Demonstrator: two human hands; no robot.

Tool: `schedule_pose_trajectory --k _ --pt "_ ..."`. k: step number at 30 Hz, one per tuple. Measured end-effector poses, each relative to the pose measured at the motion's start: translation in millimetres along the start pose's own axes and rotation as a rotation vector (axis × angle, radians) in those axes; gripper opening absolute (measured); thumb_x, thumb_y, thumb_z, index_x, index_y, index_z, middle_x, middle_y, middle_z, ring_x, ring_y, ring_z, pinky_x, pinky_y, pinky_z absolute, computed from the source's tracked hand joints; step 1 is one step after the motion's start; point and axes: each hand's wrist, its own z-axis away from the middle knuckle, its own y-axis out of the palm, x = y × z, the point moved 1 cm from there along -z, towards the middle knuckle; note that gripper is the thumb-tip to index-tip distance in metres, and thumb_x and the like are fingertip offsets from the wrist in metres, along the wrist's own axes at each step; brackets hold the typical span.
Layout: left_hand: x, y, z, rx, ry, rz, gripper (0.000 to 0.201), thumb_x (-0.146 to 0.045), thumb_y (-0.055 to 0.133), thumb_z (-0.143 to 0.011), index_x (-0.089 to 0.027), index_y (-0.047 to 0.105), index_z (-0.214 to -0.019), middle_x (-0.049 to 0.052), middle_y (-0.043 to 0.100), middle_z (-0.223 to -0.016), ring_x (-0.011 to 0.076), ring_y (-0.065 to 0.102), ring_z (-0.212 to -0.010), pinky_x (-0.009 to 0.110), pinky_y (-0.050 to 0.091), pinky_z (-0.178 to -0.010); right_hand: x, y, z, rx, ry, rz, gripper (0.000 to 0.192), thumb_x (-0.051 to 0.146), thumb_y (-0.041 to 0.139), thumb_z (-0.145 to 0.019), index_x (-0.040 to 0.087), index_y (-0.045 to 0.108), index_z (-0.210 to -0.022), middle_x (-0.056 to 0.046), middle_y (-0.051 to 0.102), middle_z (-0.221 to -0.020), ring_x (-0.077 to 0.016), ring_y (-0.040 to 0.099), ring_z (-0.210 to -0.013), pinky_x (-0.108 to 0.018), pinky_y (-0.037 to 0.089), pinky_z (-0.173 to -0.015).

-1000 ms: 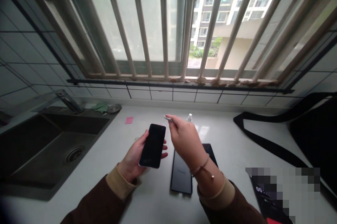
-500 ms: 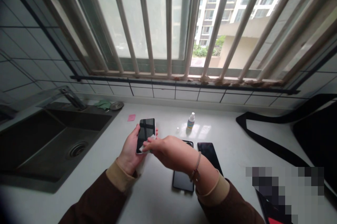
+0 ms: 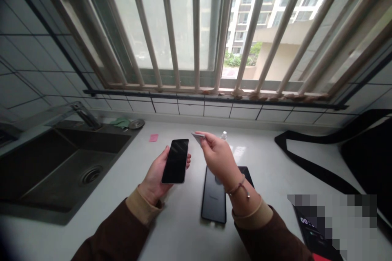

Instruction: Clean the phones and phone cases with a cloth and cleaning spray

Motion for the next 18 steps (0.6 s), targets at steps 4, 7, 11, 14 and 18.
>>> schedule_pose_trajectory --k 4,7,11,14,18 --pt "2 -0.5 -3 -0.011 0.09 0.061 0.046 -0.041 0.044 -0.11 -0.008 0.071 -0.127 0.016 0.08 -0.102 0.0226 0.077 -0.085 0.035 0.063 -0.085 3 20 10 0.222 -0.254 0.163 0.04 0.02 0.053 -0.104 0.025 0.072 -0.138 -0.008 0.078 -0.129 -0.025 0.075 -0.12 -0.041 0.058 -0.107" --pt "-1 -4.6 -6 -0.134 0.169 0.12 0.046 -0.039 0.042 -0.111 -0.005 0.073 -0.116 0.017 0.079 -0.097 0.0214 0.077 -0.082 0.032 0.063 -0.081 9 34 18 0.288 -0.286 0.133 0.041 0.015 0.053 -0.103 0.025 0.072 -0.137 -0.007 0.072 -0.14 -0.0237 0.066 -0.135 -0.04 0.054 -0.114" --pt "-8 -11.5 -9 -0.214 0.271 0.166 0.051 -0.042 0.037 -0.111 -0.005 0.072 -0.11 0.016 0.076 -0.087 0.0215 0.074 -0.072 0.032 0.063 -0.071 17 44 26 0.321 -0.283 0.078 0.038 0.017 0.055 -0.103 0.026 0.074 -0.135 -0.006 0.073 -0.138 -0.0226 0.067 -0.133 -0.039 0.055 -0.114" --pt "-14 -15.2 -9 -0.211 0.338 0.202 0.051 -0.043 0.037 -0.111 -0.006 0.071 -0.12 0.017 0.076 -0.093 0.0225 0.075 -0.077 0.034 0.064 -0.072 25 40 27 0.346 -0.268 0.067 0.035 0.019 0.057 -0.104 0.026 0.075 -0.133 -0.006 0.076 -0.134 -0.0226 0.074 -0.123 -0.036 0.058 -0.106" --pt "-17 -15.7 -9 -0.171 0.283 0.246 0.049 -0.045 0.042 -0.11 -0.008 0.068 -0.129 0.018 0.076 -0.103 0.0234 0.076 -0.085 0.037 0.065 -0.078 34 23 24 0.538 -0.159 0.006 0.029 0.027 0.057 -0.106 0.027 0.079 -0.126 -0.001 0.084 -0.1 -0.0168 0.078 -0.084 -0.028 0.06 -0.079"
